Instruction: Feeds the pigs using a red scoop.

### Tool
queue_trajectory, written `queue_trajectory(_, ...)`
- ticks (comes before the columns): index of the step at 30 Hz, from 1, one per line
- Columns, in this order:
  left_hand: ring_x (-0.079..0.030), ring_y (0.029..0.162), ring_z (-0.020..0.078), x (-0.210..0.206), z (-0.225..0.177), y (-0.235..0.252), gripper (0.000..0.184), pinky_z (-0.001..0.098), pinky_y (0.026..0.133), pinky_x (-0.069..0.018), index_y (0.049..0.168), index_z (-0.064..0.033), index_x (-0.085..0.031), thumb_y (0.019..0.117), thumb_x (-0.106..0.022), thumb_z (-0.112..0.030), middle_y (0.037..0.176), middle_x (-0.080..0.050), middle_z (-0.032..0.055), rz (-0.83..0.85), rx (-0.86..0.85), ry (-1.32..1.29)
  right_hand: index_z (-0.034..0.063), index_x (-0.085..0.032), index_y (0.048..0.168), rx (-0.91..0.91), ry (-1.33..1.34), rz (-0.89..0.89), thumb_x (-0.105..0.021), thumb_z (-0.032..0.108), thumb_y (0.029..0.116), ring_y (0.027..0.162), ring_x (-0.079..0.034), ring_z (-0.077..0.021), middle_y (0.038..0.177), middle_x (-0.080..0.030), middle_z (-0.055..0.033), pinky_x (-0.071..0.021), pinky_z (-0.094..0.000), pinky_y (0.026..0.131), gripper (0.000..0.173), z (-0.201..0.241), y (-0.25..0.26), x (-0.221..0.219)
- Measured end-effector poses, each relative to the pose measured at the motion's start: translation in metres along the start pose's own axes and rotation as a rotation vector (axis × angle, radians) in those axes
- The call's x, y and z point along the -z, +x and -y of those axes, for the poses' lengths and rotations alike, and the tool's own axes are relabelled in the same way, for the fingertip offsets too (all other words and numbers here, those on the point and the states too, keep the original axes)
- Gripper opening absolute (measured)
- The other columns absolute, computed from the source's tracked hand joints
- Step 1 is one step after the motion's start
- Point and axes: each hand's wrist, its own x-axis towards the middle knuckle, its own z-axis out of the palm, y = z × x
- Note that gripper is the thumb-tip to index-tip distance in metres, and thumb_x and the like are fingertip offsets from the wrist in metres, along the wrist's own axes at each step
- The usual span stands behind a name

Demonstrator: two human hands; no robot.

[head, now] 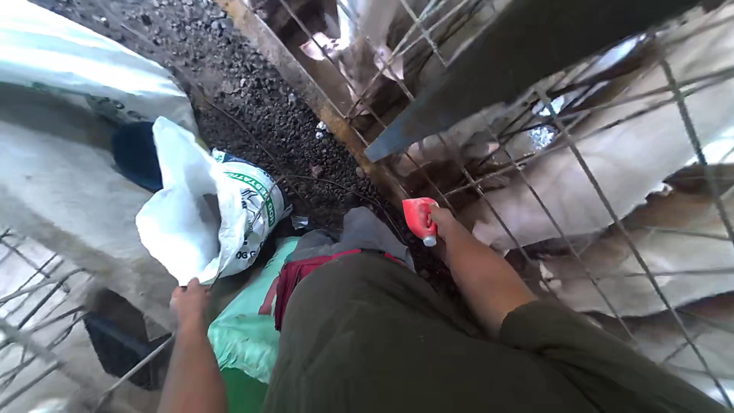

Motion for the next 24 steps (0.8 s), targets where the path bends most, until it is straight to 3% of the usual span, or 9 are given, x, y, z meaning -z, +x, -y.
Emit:
queue_trajectory(3, -0.067, 0.088, 0.0264, 0.006, 0.005, 0.003, 0.047, 0.047, 0.08, -0.0561, 0.142, 0.0002, -0.05, 0.1103, -0.04, -0.033, 0.112, -0.067, 0.021, 0.007, 0.008, -0.137, -0.0014, -0.064, 0.128, 0.052, -0.15, 0.047, -0.041, 0.057, 0.1062, 0.107, -0.066, -0.0337, 0.121, -0.066, -0.0237, -0.0527, -0.0565, 0.094, 0.066, 0.004, -0.035, -0.011)
queue_trajectory(7, -0.069, 0.097, 0.0327, 0.004, 0.021, 0.017, 0.05, 0.0511, 0.087, -0.0567, 0.145, 0.0, -0.047, 0.11, -0.043, -0.036, 0.12, -0.066, 0.0249, 0.008, 0.006, -0.336, -0.0024, -0.064, 0.129, 0.219, -0.48, 0.112, -0.04, 0.057, 0.1069, 0.114, -0.065, -0.0375, 0.124, -0.066, -0.0258, -0.0506, -0.0598, 0.1, 0.068, 0.046, -0.072, -0.033)
queue_trajectory(12, -0.07, 0.103, 0.0347, 0.006, 0.034, 0.031, 0.053, 0.0541, 0.09, -0.0575, 0.144, 0.0001, -0.048, 0.108, -0.049, -0.039, 0.121, -0.067, 0.0238, -0.005, 0.002, -0.527, -0.0008, -0.062, 0.131, 0.528, -0.784, 0.14, -0.046, 0.052, 0.107, 0.115, -0.066, -0.0392, 0.123, -0.067, -0.0261, -0.0498, -0.061, 0.101, 0.06, 0.144, -0.118, -0.096)
queue_trajectory(15, -0.072, 0.101, 0.031, 0.009, 0.04, 0.038, 0.048, 0.0503, 0.09, -0.0587, 0.139, 0.0015, -0.052, 0.1077, -0.051, -0.035, 0.119, -0.069, 0.0219, -0.01, 0.041, -0.617, 0.0019, -0.056, 0.141, 0.761, -0.979, 0.19, -0.046, 0.048, 0.1076, 0.129, -0.059, -0.0417, 0.135, -0.062, -0.0268, -0.0436, -0.0635, 0.11, 0.058, 0.212, -0.163, -0.148)
queue_trajectory(18, -0.073, 0.095, 0.0264, 0.016, 0.05, 0.049, 0.043, 0.0455, 0.085, -0.0597, 0.136, 0.0021, -0.053, 0.1077, -0.051, -0.031, 0.113, -0.071, 0.019, -0.083, 0.099, -0.793, 0.0026, -0.053, 0.144, 0.974, -1.188, 0.204, -0.047, 0.047, 0.1065, 0.13, -0.058, -0.043, 0.136, -0.061, -0.027, -0.044, -0.0647, 0.109, 0.059, 0.274, -0.208, -0.208)
queue_trajectory(22, -0.067, 0.08, 0.0182, 0.044, 0.073, 0.068, 0.038, 0.0362, 0.074, -0.0578, 0.134, 0.0004, -0.053, 0.1093, -0.044, -0.028, 0.101, -0.069, 0.0141, -0.282, 0.256, -1.263, 0.0017, -0.06, 0.134, 1.205, -1.381, 0.129, -0.055, 0.047, 0.1032, 0.124, -0.06, -0.0465, 0.132, -0.063, -0.0274, -0.0466, -0.0705, 0.101, 0.055, 0.333, -0.263, -0.288)
queue_trajectory(24, -0.061, 0.069, 0.0138, 0.059, 0.086, 0.074, 0.027, 0.0318, 0.066, -0.0539, 0.119, -0.0041, -0.056, 0.1072, -0.043, -0.024, 0.089, -0.065, 0.0077, -0.416, 0.37, -1.548, 0.0021, -0.063, 0.13, 1.259, -1.495, 0.098, -0.055, 0.049, 0.1023, 0.124, -0.061, -0.0454, 0.131, -0.064, -0.0259, -0.0469, -0.0705, 0.099, 0.055, 0.353, -0.281, -0.328)
